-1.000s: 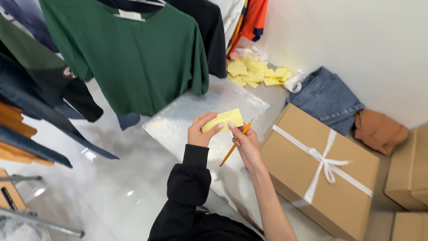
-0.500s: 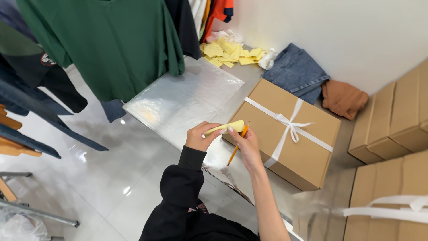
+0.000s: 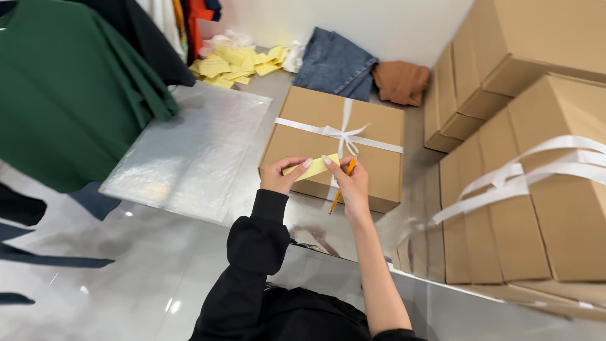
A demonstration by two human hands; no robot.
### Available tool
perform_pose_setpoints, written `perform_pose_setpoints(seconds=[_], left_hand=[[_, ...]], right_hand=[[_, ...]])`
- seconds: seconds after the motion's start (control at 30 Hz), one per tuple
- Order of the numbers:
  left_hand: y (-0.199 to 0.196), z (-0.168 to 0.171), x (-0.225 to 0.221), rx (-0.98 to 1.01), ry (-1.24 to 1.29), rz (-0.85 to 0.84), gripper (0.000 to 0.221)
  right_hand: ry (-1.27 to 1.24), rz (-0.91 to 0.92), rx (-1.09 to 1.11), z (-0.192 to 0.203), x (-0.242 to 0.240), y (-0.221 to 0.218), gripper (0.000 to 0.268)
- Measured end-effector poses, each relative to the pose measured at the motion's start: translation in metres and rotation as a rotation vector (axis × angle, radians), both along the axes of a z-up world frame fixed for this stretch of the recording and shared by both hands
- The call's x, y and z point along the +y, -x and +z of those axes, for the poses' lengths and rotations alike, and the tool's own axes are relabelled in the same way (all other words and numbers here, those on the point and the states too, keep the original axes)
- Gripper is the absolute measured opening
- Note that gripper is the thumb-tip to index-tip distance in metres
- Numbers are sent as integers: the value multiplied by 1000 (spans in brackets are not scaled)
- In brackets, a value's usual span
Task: The person ties a white ribbon around a cardboard box, forming a bow. They then pick up a yellow sticky note and a pencil, write on the note, and place it on the box.
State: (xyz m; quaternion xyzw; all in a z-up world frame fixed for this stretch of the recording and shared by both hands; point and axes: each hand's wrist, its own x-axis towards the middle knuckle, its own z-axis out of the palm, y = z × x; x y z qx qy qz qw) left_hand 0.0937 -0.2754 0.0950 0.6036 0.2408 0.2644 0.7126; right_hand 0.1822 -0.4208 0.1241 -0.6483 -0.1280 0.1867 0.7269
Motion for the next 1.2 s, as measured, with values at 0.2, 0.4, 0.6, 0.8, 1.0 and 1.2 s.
perform_pose_setpoints(seconds=[0.2, 0.4, 0.6, 0.8, 1.0, 1.2], left_hand=[[-12, 11, -21, 87, 59, -95, 33], [-21, 9, -29, 136, 125, -162, 33], [-34, 10, -48, 175, 342, -199, 26], [-35, 6, -62, 120, 360, -228, 30], [-31, 5, -72, 43, 249, -226, 32], [-30, 9, -89, -43, 214, -214, 32]], right_hand=[[60, -56, -43, -7, -18, -10, 28], [20, -58, 2, -21, -34, -20, 26], [12, -59, 8, -9, -66, -26, 20], [9, -91, 14, -8, -77, -21, 16], [-31, -93, 31, -9, -86, -20, 25], [-2, -72, 14, 0, -88, -13, 18]])
